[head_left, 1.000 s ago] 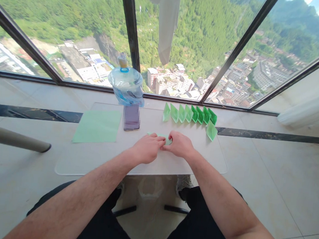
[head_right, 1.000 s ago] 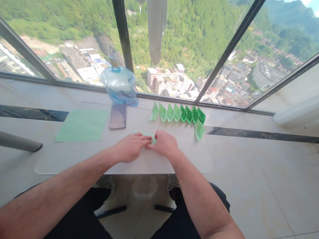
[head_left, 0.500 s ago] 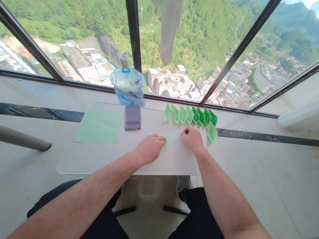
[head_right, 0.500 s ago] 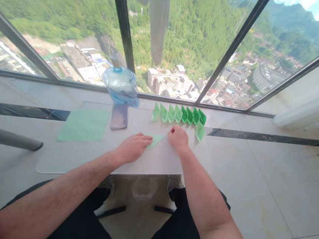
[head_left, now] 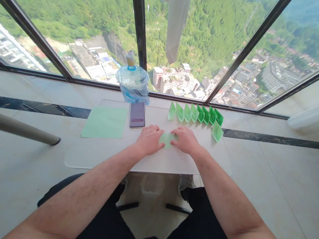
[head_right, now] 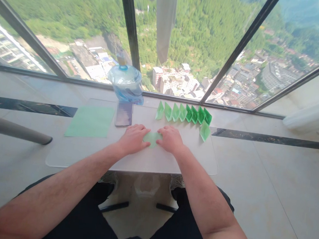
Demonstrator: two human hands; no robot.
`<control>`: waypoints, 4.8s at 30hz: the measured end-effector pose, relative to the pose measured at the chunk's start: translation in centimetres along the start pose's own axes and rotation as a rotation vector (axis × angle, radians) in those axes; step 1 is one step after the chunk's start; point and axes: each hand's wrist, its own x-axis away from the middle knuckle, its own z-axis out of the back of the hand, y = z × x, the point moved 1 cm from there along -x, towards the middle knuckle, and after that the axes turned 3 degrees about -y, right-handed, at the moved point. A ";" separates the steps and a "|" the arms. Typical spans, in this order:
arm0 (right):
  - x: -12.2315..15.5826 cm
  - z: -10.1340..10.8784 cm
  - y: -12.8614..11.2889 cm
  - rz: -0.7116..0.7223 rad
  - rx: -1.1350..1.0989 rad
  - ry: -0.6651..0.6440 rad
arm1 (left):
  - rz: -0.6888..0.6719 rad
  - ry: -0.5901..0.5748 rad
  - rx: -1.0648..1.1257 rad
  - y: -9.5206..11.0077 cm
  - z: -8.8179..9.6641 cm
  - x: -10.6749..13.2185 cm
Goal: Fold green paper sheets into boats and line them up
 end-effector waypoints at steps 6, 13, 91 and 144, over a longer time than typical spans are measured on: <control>0.0 0.1 0.0 0.040 -0.020 0.018 | -0.012 0.032 0.048 -0.2 -0.3 0.0; -0.4 -0.4 0.5 0.059 -0.065 0.053 | -0.043 0.045 0.142 -0.7 -0.5 -0.5; 4.4 -3.1 -2.6 0.047 0.379 0.180 | -0.221 0.008 -0.052 0.9 -0.9 1.2; 5.3 -0.2 0.4 -0.294 0.228 0.098 | 0.135 -0.006 -0.162 2.4 -0.2 3.6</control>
